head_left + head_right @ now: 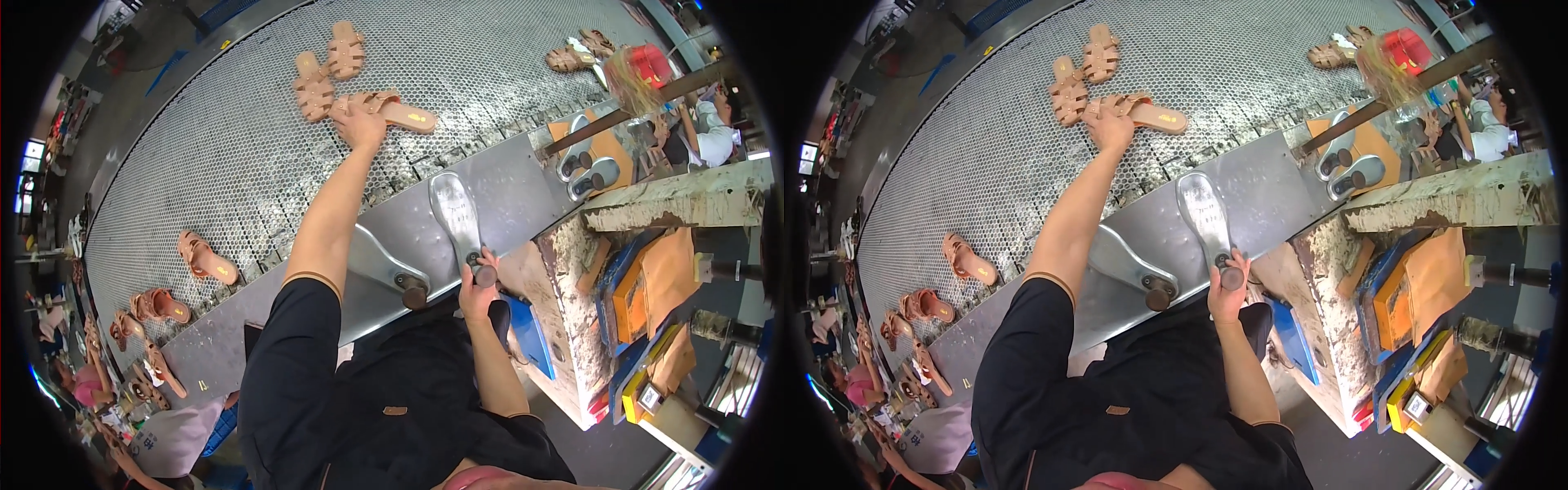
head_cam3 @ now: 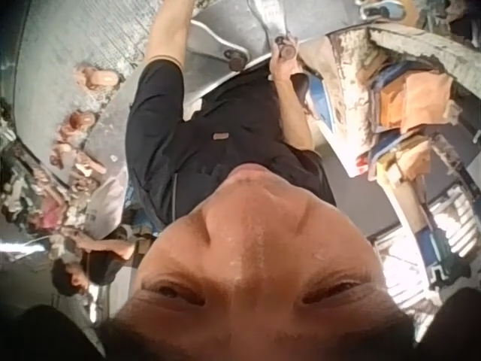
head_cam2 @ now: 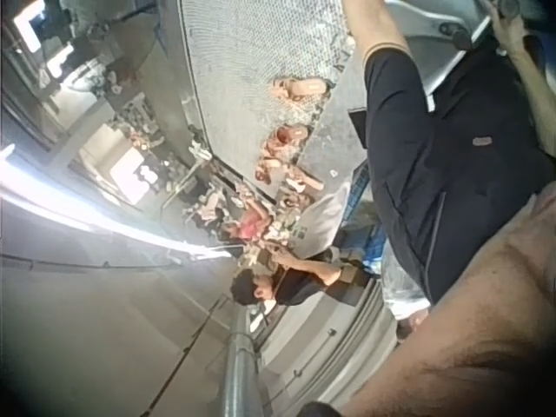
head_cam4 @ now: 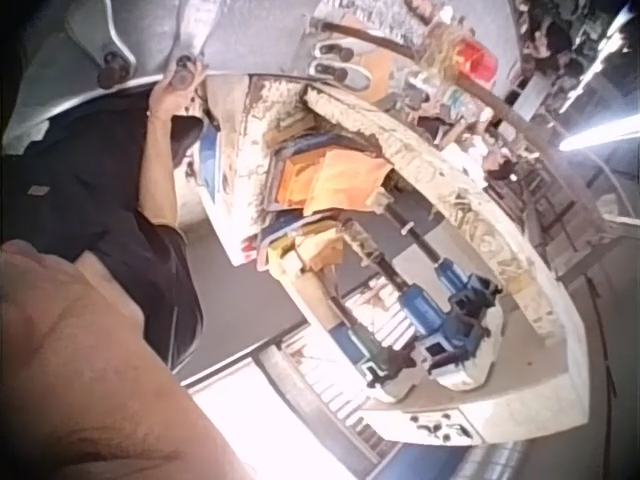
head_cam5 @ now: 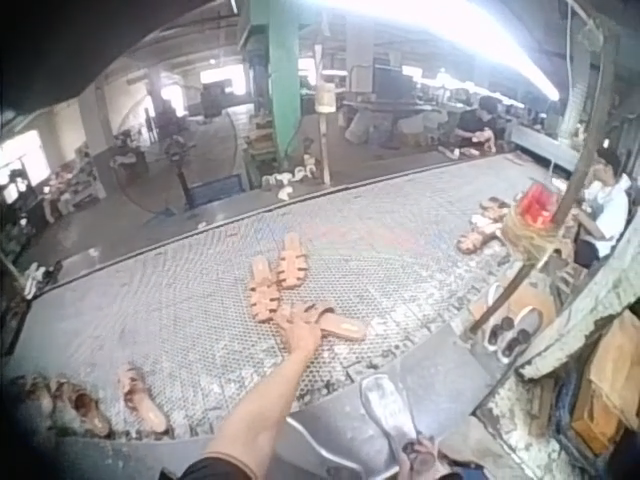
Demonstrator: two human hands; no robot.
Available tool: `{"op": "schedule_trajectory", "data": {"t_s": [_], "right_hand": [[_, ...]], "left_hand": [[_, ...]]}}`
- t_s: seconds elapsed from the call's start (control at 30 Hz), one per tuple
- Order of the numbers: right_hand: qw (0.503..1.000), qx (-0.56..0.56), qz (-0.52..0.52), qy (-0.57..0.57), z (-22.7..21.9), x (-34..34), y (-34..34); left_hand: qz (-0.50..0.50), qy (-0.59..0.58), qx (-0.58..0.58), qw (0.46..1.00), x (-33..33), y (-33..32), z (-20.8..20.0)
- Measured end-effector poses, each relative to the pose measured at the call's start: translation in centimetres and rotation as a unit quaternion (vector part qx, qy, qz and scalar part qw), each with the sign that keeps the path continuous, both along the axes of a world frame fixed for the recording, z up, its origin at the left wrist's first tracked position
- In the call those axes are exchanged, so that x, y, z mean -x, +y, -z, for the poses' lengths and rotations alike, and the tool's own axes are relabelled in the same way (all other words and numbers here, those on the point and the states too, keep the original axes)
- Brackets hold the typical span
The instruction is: Assemble and press soles onto sandal uppers using a mechanical press.
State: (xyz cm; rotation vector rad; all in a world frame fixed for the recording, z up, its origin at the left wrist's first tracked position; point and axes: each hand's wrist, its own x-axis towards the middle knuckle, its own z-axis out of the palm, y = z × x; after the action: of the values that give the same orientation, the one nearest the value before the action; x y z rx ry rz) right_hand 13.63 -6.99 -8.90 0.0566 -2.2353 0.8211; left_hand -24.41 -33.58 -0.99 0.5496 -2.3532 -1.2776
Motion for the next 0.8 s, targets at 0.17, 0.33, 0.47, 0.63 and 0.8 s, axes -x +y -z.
{"op": "schedule_trajectory", "data": {"t_s": [0.17,0.33,0.47,0.63,0.8], "right_hand": [[0.999,0.034,-0.006,0.001,-1.8,-0.1,0.0],[0.991,0.121,0.009,-0.056,-8.8,-3.1,-1.1],[0.994,0.091,-0.050,0.042,-12.5,-4.9,-2.7],[0.991,0.077,-0.071,0.080,-15.5,-5.6,-5.6],[0.977,0.137,-0.069,0.147,-16.5,-4.3,-6.5]], "left_hand": [[0.007,0.167,-0.049,0.985,-0.9,-2.1,1.8],[0.029,0.301,-0.180,0.936,-5.7,-1.9,-0.8],[0.128,0.330,-0.618,0.702,-10.7,-0.7,-5.4],[0.361,0.333,-0.688,0.533,-17.3,2.5,-9.5],[0.452,0.311,-0.711,0.440,-22.9,7.1,-14.0]]}}
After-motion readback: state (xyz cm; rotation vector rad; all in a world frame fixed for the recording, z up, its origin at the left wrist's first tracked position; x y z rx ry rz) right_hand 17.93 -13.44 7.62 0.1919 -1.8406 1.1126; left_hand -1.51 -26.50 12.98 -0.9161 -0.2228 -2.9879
